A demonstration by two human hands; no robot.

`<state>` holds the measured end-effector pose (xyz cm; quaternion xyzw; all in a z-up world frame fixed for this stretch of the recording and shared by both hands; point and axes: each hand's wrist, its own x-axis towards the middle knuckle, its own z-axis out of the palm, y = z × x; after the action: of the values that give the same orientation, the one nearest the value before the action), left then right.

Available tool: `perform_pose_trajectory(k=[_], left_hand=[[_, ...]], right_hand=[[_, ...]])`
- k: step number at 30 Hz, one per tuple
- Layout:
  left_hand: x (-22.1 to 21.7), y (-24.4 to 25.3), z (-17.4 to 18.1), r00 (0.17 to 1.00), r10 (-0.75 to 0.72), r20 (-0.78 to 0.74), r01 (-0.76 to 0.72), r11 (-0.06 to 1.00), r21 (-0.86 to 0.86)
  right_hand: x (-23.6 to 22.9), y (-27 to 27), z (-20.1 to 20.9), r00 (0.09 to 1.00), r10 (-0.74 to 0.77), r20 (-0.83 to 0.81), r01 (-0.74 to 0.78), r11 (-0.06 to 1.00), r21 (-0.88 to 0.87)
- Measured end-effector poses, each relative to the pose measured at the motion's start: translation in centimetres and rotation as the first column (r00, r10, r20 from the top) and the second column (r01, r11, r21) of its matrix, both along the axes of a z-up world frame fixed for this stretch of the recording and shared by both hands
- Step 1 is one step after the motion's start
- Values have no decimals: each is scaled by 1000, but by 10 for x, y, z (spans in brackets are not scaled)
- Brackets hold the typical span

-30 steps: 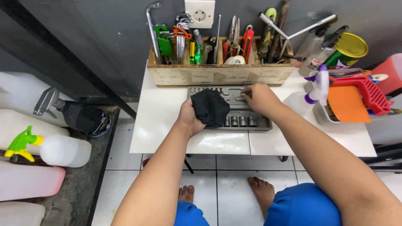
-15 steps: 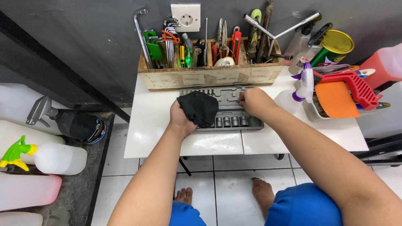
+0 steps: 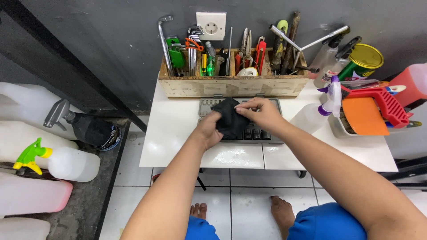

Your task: The person wipes the interior of a grey socket set case with a black cloth, then closes the case and wipes its exterior. The person also wipes the white table surface with the cloth.

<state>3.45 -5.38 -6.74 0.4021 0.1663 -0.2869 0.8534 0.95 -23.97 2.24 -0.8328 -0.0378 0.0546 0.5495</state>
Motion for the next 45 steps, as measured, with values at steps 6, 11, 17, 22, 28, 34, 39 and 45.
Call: perform_pose_trajectory(k=[6, 11, 17, 22, 28, 34, 39, 45], left_hand=[[-5, 0, -6, 997, 34, 73, -41, 995, 90], [-7, 9, 6, 992, 54, 110, -71, 985, 158], [-5, 14, 1, 982, 95, 163, -113, 988, 105], [-14, 15, 16, 979, 125, 163, -139, 987, 76], [-10, 17, 13, 975, 120, 188, -151, 975, 160], [-14, 21, 21, 973, 91, 210, -120, 985, 128], [-17, 26, 27, 980, 85, 179, -123, 970, 211], [-18, 45, 44, 984, 130, 122, -160, 946, 283]], right_hand=[[0, 6, -13, 996, 51, 80, -52, 999, 7], [-4, 11, 3, 984, 152, 92, -151, 988, -18], [-4, 12, -3, 952, 146, 269, -116, 986, -123], [-6, 16, -11, 916, 212, 341, -163, 972, -167], [-7, 18, -15, 909, 172, 379, -100, 974, -204], [-6, 21, -17, 898, 136, 418, -31, 969, -247], [-4, 27, -15, 929, 133, 345, -78, 983, -168], [13, 30, -32, 983, 29, 184, -13, 996, -86]])
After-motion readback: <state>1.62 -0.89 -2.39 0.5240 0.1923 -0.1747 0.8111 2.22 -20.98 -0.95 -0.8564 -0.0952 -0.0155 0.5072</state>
